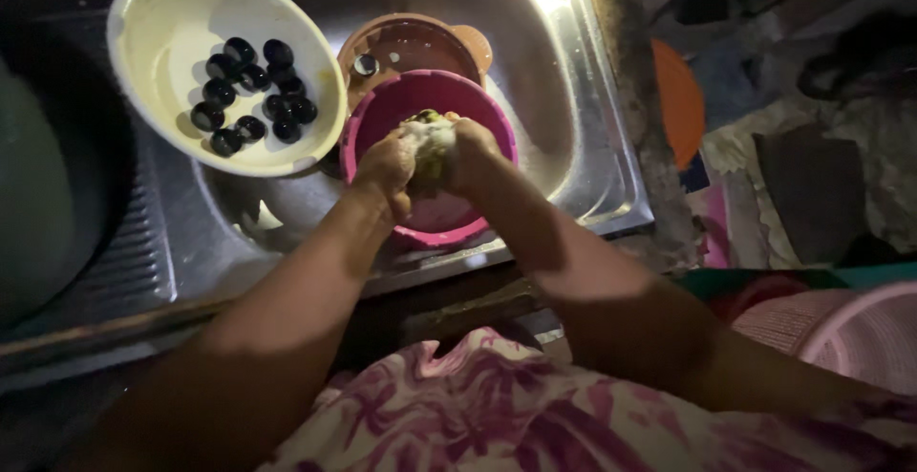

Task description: The person washes a plastic bottle and a pink colander under running water in a kitchen sink. They then scrub dark round objects with a green scrubber and place them into a pink bowl.

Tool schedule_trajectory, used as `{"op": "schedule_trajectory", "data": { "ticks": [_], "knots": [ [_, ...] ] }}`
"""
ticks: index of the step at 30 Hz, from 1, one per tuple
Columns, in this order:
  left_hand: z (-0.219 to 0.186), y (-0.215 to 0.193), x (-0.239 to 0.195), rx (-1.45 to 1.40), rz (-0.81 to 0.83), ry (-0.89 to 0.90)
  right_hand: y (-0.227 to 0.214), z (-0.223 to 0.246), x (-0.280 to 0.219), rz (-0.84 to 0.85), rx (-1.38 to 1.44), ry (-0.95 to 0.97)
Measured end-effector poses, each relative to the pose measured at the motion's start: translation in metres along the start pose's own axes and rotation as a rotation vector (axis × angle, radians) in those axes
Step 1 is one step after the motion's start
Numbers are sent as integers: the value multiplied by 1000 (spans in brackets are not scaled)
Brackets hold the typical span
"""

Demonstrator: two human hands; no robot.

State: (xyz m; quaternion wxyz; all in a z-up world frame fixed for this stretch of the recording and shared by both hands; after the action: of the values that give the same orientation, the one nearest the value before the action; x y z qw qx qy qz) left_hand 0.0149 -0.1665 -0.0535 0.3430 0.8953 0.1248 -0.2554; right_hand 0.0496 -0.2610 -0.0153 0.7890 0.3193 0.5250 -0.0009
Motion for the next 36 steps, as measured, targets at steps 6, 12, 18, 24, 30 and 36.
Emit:
{"op": "schedule_trajectory", "data": {
  "ticks": [6, 12, 18, 24, 30, 36],
  "knots": [
    [-26, 10, -32, 371, -159, -200, 7, -1, -34, -145, -659, -406],
    [-42, 3, -16, 571, -94, -98, 17, -2, -34, 317, -191, 43],
    [-38, 9, 15, 1064, -15, 155, 6, -7, -45, 467, -246, 85],
    [-59, 41, -38, 1216, -177, 686, 6, 21, -45, 124, -484, -234],
    [-77, 60, -37, 1431, 17, 589, 16, 18, -42, 304, -245, -33],
    [-79, 49, 21, 1397, 175, 477, 30, 25, -68, 251, -620, -262]
  ]
}}
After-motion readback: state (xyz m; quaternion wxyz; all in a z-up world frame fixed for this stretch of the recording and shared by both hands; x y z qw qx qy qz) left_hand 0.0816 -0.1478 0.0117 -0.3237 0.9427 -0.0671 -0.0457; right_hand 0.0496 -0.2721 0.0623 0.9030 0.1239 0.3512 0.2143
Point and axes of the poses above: each hand's wrist, its own x-axis towards the middle knuckle, its own y-axis out of the palm, z = x × y, the point moved 6 cm from there along x, towards the middle knuckle, and after that the axes turned 4 degrees about x, right-handed, at the moved point
